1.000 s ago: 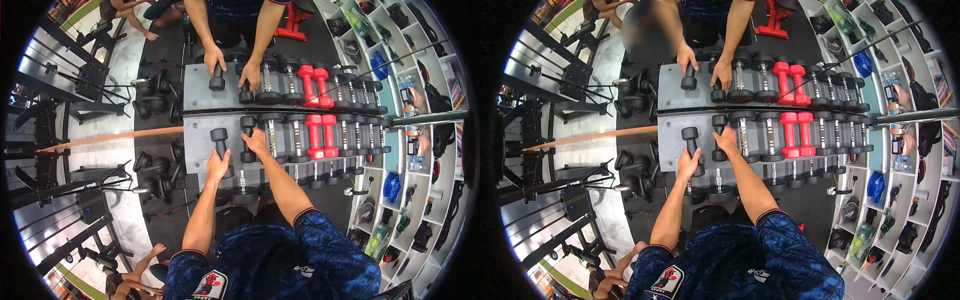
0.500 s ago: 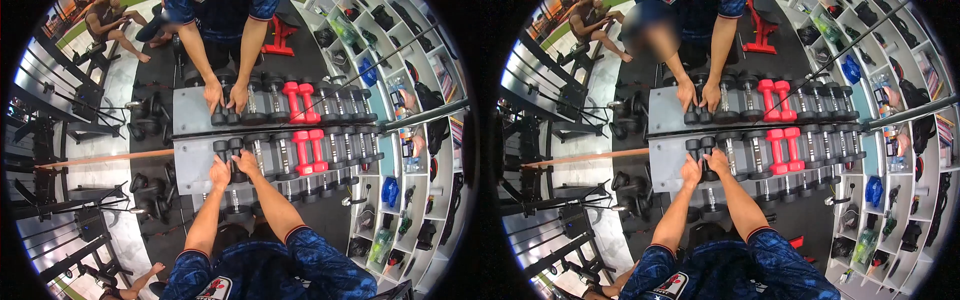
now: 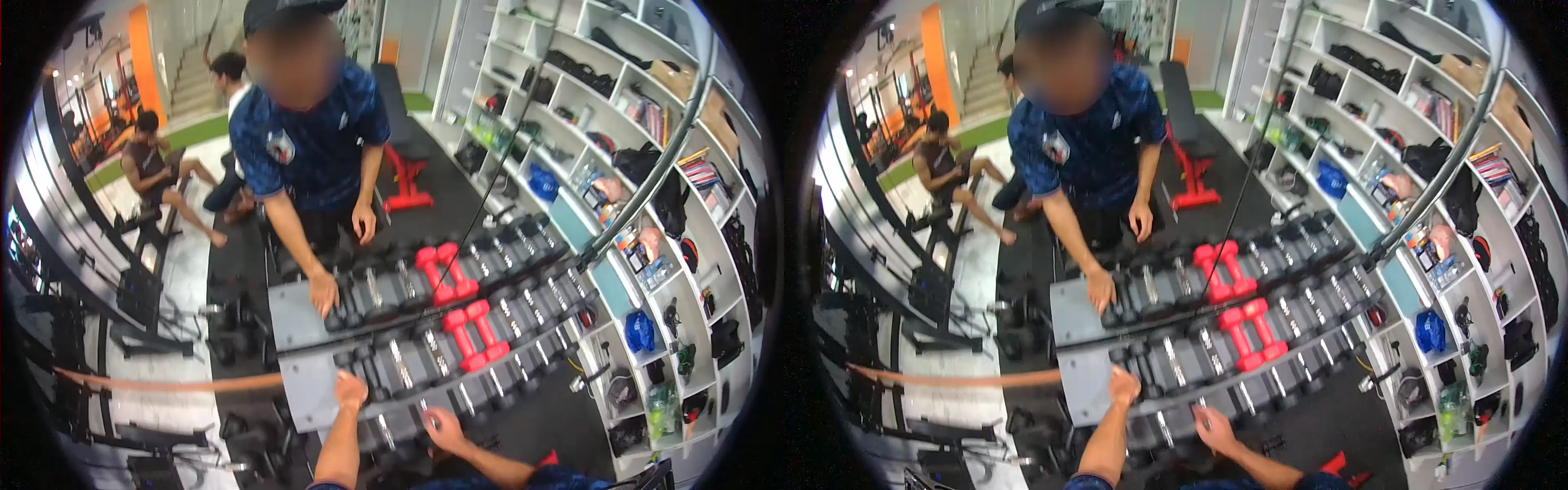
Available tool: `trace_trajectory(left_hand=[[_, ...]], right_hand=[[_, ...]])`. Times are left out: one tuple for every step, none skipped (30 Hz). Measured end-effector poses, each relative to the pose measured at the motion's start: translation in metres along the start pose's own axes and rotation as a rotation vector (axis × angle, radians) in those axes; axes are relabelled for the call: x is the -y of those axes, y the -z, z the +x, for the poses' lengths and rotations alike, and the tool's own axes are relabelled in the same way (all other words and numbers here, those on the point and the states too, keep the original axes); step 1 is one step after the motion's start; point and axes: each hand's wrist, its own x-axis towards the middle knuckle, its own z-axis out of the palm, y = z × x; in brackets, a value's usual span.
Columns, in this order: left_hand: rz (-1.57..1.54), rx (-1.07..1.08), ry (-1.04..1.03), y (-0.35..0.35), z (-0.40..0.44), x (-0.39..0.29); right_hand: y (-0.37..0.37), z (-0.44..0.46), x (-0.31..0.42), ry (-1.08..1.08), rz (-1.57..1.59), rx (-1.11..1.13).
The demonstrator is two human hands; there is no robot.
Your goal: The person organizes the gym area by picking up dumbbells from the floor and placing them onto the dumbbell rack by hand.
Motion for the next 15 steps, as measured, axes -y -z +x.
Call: trace_trajectory(left_hand=[[0.016, 0.038, 0.004, 0.003, 0.001, -0.001], [-0.031, 0.057, 0.014, 0.011, -0.003, -0.004], [-0.074, 0.083, 0.027, 0.015, -0.005, -0.006], [-0.094, 0.088, 0.01, 0.012, -0.003, -0.001], [-0.116, 0.091, -0.004, 0.008, 0.0, 0.005], [-0.138, 0.092, -0.016, 0.005, 0.001, 0.013], [-0.186, 0.091, -0.048, 0.004, 0.001, 0.019], [-0.234, 0.088, -0.08, 0.004, 0.001, 0.026], [-0.278, 0.089, -0.11, 0.002, -0.003, 0.033], [-0.358, -0.028, -0.19, -0.005, -0.009, 0.042], [-0.387, -0.084, -0.235, -0.011, -0.012, 0.048], [-0.413, -0.133, -0.28, -0.022, -0.011, 0.056], [-0.438, -0.179, -0.327, -0.026, -0.013, 0.059], [-0.444, -0.15, -0.267, -0.029, -0.015, 0.061], [-0.424, -0.222, -0.25, -0.029, -0.029, 0.058]], right_hand=[[0.007, -0.025, -0.011, -0.14, 0.06, -0.02], [0.015, -0.047, -0.021, -0.244, 0.094, -0.043], [0.023, -0.064, -0.027, -0.353, 0.132, -0.06], [0.033, -0.077, -0.024, -0.439, 0.08, -0.064], [0.043, -0.086, -0.024, -0.52, 0.028, -0.066], [0.048, -0.096, -0.035, -0.443, 0.023, -0.122], [0.05, -0.112, -0.051, -0.365, 0.02, -0.176], [0.031, -0.138, -0.115, -0.51, 0.206, -0.192], [0.038, -0.138, -0.114, -0.575, 0.293, -0.217], [0.044, -0.147, -0.112, -0.643, 0.382, -0.241], [0.05, -0.156, -0.111, -0.718, 0.471, -0.265], [0.055, -0.165, -0.112, -0.733, 0.515, -0.277], [0.06, -0.177, -0.114, -0.751, 0.558, -0.291], [0.066, -0.189, -0.118, -0.77, 0.6, -0.307], [0.069, -0.205, -0.127, -0.804, 0.556, -0.286]])
